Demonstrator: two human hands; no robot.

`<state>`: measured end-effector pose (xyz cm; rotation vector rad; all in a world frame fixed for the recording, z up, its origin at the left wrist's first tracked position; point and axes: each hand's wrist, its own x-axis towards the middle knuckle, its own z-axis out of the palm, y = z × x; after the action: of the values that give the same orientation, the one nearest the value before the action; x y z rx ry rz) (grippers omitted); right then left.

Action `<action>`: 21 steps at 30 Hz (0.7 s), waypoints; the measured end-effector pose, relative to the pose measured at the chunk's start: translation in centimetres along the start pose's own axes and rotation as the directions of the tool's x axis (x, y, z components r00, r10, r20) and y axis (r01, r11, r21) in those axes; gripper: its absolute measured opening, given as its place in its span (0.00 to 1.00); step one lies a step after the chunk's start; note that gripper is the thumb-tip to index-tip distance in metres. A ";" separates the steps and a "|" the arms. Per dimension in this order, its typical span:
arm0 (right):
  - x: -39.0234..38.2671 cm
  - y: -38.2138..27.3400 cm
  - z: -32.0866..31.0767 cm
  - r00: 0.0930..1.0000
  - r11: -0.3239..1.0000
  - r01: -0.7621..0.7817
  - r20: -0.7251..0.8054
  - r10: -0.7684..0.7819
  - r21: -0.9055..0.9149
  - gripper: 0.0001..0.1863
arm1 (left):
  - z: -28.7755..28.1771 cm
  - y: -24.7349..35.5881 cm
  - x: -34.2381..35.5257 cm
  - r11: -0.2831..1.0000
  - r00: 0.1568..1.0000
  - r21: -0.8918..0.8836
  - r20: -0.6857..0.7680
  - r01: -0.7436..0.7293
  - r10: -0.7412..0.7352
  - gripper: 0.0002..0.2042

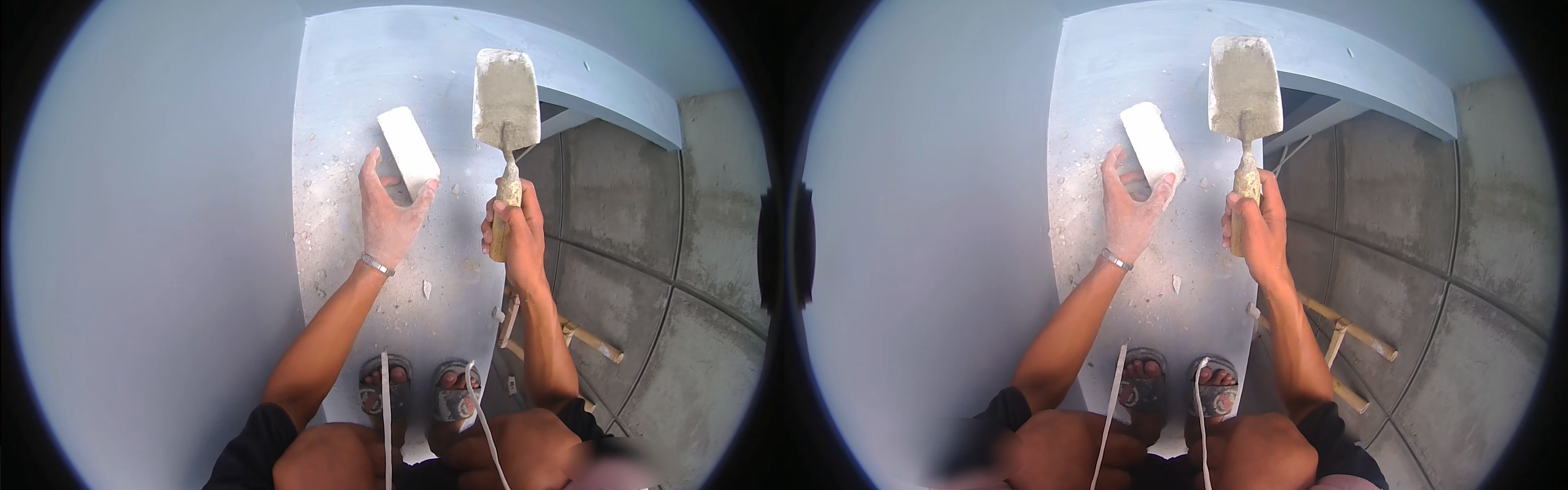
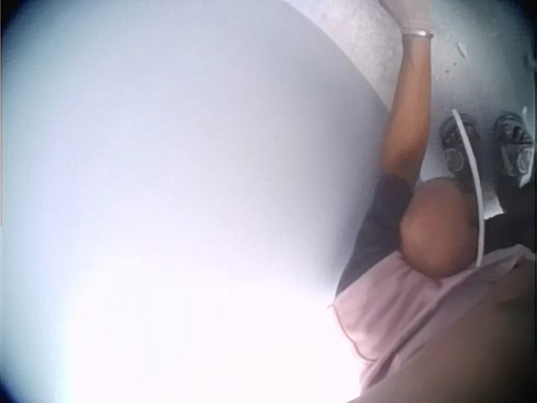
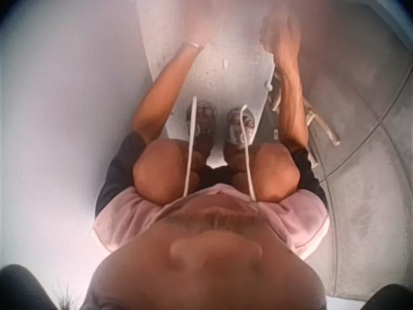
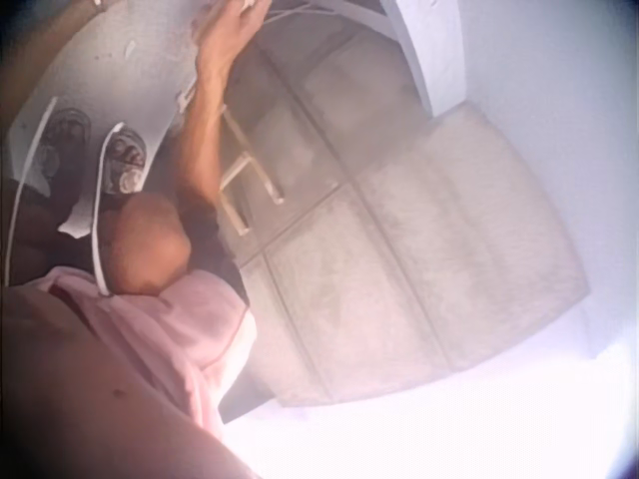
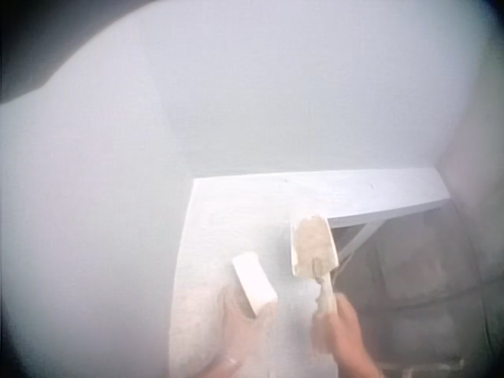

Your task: The person places a red brick into a mortar-filled cavity in a wall, then retrieves a trowel and a white block. They repeatedly strike the white block with the trowel to break it into smaller pieces, then fit one of the broken pieces into the cavity next to the brick.

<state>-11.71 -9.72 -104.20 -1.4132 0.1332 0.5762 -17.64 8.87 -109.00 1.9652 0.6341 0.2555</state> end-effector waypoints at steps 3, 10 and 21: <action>0.0 -0.7 -0.7 0.984 0.991 -0.135 0.118 0.131 0.025 0.18 | 0.4 -0.1 1.5 0.985 0.983 -0.047 0.094 0.165 -0.160 0.41; -2.4 -0.6 -0.7 0.947 0.886 -0.197 0.317 0.060 0.421 0.25 | 0.8 0.6 0.4 0.962 0.987 0.272 0.160 -0.010 -0.035 0.42; -7.5 -0.5 -0.9 0.964 0.875 0.245 0.009 -0.266 -0.416 0.17 | -5.5 -2.2 0.4 0.969 0.973 0.229 0.228 -0.095 0.041 0.26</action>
<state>-17.67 -12.83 -100.73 -1.8257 -0.1483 0.3588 -20.49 14.10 -108.42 2.2108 0.4681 -0.0015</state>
